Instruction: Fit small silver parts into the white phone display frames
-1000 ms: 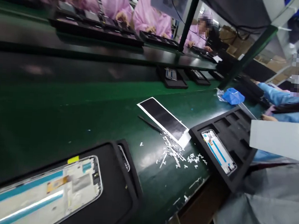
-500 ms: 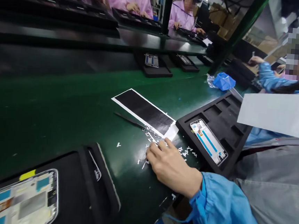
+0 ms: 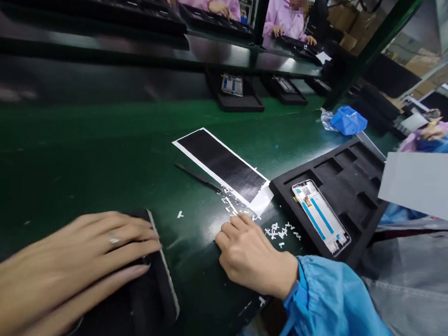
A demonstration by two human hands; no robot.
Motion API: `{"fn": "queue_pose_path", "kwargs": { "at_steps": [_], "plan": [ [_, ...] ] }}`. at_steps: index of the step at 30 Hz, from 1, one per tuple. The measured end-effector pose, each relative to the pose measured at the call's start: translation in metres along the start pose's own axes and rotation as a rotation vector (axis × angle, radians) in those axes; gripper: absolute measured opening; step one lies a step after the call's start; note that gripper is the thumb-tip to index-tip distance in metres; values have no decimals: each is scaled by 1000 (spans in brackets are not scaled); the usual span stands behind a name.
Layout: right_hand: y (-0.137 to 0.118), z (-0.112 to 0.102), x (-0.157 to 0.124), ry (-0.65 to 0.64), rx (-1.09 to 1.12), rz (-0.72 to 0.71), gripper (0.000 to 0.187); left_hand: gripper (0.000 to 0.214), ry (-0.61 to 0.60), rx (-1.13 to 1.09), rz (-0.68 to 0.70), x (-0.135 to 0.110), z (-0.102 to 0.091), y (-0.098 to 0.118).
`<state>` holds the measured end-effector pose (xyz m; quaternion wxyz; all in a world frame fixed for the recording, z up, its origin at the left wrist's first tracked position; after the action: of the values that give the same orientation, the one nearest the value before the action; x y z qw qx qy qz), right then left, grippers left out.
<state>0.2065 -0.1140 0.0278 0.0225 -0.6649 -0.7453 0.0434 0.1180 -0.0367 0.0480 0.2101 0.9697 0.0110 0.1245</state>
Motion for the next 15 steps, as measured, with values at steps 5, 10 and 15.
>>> {"fn": "queue_pose_path", "kwargs": {
  "at_steps": [5, 10, 15],
  "plan": [
    [7, -10, -5, 127, 231, 115, 17, 14, -156, 3, -42, 56, 27, 28],
    [10, -18, -4, 214, 369, 143, 16, 21, -262, -13, -26, 67, 57, 28],
    [22, -19, -13, 263, 430, 219, 18, 22, -345, 21, -42, 64, 63, 24]
  ]
}}
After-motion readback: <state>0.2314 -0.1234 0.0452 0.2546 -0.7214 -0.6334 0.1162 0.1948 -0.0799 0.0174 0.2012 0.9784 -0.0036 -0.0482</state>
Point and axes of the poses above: each hand's wrist, its own x-axis towards the middle knuckle, its own z-axis out of the palm, y = z × x, the point moved 9 cm from there along x, towards the middle knuckle, and after that the axes turned 4 degrees about -y, right-handed, at the moved point
